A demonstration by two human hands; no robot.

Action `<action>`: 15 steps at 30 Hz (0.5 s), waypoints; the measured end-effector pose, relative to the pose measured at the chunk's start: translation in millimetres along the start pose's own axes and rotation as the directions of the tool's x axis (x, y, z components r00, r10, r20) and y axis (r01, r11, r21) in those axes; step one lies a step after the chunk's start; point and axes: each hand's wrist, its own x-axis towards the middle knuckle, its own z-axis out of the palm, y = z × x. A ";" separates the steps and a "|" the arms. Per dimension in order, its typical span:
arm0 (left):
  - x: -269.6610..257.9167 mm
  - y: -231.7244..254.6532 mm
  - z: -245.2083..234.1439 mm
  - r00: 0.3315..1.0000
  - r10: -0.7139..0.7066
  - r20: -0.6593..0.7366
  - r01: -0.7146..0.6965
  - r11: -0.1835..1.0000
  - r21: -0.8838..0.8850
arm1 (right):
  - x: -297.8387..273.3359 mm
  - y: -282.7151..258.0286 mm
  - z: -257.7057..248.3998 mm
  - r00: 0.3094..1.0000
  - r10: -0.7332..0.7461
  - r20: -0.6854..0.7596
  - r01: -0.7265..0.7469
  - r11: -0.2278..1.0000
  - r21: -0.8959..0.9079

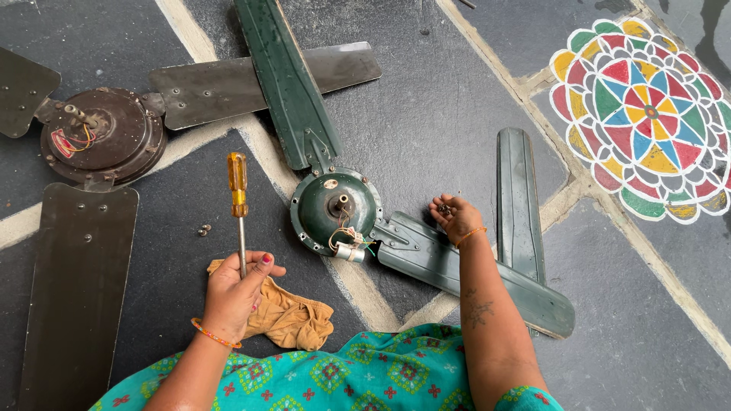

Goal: The person sits on the floor and uses a screwdriver to attach fan blades to the motor housing, tightening screws to secure each blade in place.

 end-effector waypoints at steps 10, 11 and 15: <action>3.8 5.0 -1.4 1.000 0.031 0.001 -0.031 0.997 -0.075 | 10.7 2.4 0.4 0.968 -0.153 0.199 0.183 0.973 -0.143; 5.9 9.3 -3.4 0.999 0.041 0.000 -0.041 0.995 -0.086 | 7.7 -0.8 3.6 0.964 -0.173 0.202 0.209 0.963 -0.173; 14.4 33.1 -11.2 0.990 0.132 -0.047 -0.139 0.968 -0.207 | -36.4 -24.4 39.0 0.934 -0.211 0.290 0.298 0.906 -0.301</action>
